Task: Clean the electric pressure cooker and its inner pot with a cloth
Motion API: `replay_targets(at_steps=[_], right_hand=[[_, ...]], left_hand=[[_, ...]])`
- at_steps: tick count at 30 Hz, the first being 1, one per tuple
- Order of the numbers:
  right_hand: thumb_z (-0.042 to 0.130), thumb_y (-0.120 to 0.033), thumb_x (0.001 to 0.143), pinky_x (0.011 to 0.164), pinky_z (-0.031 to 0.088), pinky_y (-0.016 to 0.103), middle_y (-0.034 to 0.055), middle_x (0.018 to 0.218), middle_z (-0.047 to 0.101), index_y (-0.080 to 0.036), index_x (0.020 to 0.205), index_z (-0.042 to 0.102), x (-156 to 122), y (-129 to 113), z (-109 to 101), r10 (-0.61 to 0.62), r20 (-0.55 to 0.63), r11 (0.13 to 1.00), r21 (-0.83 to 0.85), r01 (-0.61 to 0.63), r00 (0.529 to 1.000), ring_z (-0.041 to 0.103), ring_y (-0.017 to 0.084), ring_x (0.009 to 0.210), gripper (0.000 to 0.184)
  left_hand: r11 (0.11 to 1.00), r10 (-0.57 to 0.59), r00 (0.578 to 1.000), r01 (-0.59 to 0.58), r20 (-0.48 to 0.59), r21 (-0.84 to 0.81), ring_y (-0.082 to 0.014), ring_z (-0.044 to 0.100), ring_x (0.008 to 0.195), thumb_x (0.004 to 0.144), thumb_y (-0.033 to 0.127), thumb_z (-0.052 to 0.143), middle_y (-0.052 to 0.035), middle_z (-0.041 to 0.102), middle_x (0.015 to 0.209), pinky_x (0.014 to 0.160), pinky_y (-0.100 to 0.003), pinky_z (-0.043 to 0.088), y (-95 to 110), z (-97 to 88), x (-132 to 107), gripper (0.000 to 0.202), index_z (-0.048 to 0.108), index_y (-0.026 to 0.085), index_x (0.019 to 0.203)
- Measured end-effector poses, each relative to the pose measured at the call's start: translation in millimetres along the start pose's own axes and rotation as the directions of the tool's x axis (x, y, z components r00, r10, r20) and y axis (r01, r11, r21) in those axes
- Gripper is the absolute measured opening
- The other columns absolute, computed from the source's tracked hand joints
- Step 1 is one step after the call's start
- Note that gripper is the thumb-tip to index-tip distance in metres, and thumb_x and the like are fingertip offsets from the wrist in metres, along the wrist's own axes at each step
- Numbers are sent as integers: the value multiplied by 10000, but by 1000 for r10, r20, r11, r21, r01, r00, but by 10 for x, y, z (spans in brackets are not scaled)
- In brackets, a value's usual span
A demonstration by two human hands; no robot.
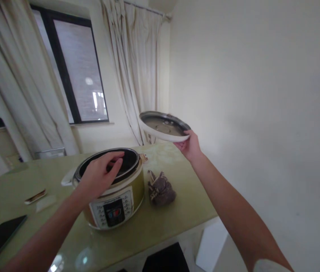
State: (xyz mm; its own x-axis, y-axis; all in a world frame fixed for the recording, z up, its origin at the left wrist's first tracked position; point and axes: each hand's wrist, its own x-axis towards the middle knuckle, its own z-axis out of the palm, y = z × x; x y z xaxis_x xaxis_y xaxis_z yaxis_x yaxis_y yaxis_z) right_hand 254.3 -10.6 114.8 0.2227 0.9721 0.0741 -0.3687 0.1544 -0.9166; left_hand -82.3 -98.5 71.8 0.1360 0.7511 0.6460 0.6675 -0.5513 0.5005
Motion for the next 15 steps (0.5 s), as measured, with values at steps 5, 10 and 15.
replay_targets(at_steps=[5,10,15], right_hand=[[487,-338,939,782,624,356,80,856,755,-168,1226,651,-615,-158,465,-90,157,996,-4,92,984,714,257,912,372],[466,-308,952,799,643,314,87,844,758,-141,1199,648,-1018,-71,942,14,303,976,201,-78,953,726,227,868,350],[298,-500,1070,547,568,225,146,877,790,-98,1165,656,-1109,105,1108,283,558,948,-38,-316,780,702,177,641,547]], left_hand=[[792,-283,959,247,24,-558,-343,677,1244,954,721,522,-186,647,1439,941,-472,580,304,254,483,635,591,249,1372],[477,-428,904,218,-9,-851,-242,724,1040,976,752,349,-105,683,1291,787,-379,618,542,321,696,546,521,298,1224],[587,-531,778,52,-335,-808,-166,699,803,988,639,434,-30,703,1017,583,-252,552,429,139,678,406,479,285,1181]])
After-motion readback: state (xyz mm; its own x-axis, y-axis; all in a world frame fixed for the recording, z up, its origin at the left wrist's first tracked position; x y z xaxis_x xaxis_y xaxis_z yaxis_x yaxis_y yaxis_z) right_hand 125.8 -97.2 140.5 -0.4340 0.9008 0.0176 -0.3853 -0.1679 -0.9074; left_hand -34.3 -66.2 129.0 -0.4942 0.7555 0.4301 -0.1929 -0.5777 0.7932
